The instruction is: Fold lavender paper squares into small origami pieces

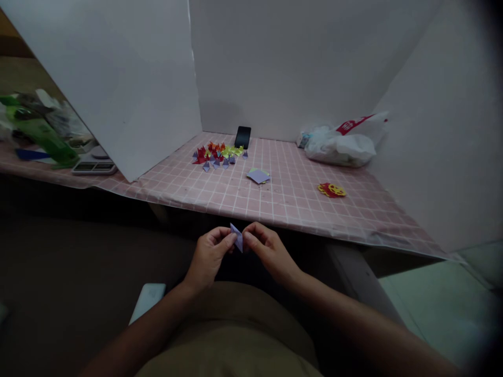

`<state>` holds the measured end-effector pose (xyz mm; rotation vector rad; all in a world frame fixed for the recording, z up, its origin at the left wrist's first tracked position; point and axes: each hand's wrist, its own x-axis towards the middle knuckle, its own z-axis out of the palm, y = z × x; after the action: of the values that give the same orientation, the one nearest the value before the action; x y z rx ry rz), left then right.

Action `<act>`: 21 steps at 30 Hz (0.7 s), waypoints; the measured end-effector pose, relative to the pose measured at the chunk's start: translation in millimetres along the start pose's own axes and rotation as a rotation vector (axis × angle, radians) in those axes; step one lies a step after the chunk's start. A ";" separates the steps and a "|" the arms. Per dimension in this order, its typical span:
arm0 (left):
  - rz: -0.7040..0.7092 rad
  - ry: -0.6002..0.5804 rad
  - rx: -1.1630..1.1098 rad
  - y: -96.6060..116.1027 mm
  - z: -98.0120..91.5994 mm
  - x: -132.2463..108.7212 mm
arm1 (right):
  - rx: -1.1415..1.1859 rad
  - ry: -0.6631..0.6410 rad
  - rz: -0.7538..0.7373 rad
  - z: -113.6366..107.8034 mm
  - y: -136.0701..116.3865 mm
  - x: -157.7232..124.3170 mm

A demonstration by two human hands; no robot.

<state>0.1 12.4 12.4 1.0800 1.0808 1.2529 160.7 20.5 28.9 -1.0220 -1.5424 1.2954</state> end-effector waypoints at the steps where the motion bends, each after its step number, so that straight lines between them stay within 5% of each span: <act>1: -0.008 -0.014 0.006 1.2 0.1 0.0 | 0.020 0.004 0.006 -0.5 0.4 0.3; 21: -0.146 -0.134 0.035 7.1 2.9 -2.8 | 0.036 -0.001 0.032 -1.9 7.9 2.9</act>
<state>1.8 9.7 19.9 1.0756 1.0627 1.0351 162.1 24.8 21.5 -1.0271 -1.5033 1.3415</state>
